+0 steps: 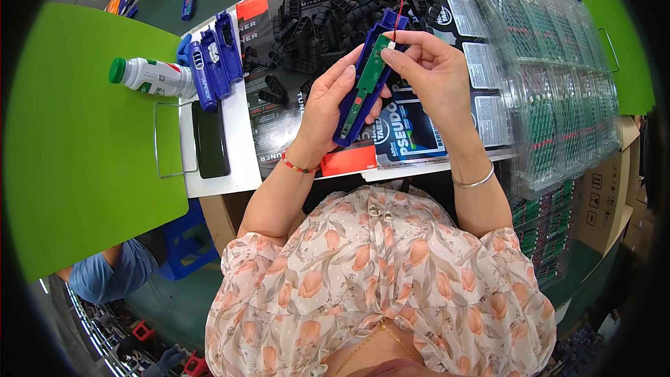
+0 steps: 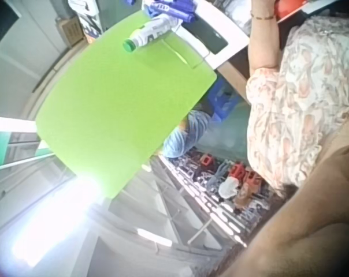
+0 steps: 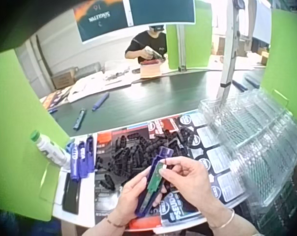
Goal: The person is assembling electronic components by inserting small green parts into blue plastic housings.
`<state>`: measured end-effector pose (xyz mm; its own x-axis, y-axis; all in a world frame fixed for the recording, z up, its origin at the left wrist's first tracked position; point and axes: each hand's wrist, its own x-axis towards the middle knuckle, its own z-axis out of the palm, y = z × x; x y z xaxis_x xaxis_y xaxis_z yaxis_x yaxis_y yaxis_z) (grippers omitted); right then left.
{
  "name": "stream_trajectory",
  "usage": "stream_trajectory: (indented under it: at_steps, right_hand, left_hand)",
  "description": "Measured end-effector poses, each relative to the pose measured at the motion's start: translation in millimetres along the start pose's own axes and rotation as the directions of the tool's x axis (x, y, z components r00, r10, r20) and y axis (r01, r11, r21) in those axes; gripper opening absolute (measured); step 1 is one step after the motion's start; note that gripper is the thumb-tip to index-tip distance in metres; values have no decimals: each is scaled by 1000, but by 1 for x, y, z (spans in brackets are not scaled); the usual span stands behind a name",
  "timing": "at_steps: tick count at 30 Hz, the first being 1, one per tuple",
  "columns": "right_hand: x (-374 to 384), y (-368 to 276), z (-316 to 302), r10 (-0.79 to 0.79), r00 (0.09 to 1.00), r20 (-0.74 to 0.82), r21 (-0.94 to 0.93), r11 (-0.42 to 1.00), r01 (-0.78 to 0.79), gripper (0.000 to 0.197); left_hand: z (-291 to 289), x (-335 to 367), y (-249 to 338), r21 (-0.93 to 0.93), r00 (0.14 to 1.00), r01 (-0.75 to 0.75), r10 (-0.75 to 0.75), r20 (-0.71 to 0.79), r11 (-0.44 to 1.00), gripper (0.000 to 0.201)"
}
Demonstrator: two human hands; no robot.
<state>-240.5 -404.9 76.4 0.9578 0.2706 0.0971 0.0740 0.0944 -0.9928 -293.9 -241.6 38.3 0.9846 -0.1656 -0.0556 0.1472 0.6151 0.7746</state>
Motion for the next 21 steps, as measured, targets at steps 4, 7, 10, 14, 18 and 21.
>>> stream_trajectory:
  at_steps: [4, 7, 10, 14, 18, 21]
  right_hand:
    - [-3, 4, 3, -20, 999, -38, 30, 999, 21, 23]
    - [-3, 7, 2, -77, 996, -37, -17, 997, 77, 22]
    - [0, 10, -1, -65, 997, -29, -25, 998, 64, 21]
    - [-5, 7, 1, -29, 998, -55, 8, 1000, 30, 21]
    - [-3, 14, -1, -64, 997, -53, 4, 998, 64, 21]
    - [-3, 13, 0, -68, 996, -50, 4, 998, 68, 21]
  left_hand:
    - [1, 0, 0, -3, 999, 9, -9, 35, 1000, 49]
    - [2, -1, 0, 0, 1000, 5, -5, 23, 1000, 49]
    - [1, -1, 1, 58, 1000, -6, 7, -15, 998, 48]
    - [1, 0, 2, 27, 1000, 12, -12, 7, 1000, 48]
    - [2, 0, 3, 30, 999, 28, -29, 19, 999, 47]
    - [3, 1, 5, 79, 1000, 26, -26, 2, 997, 47]
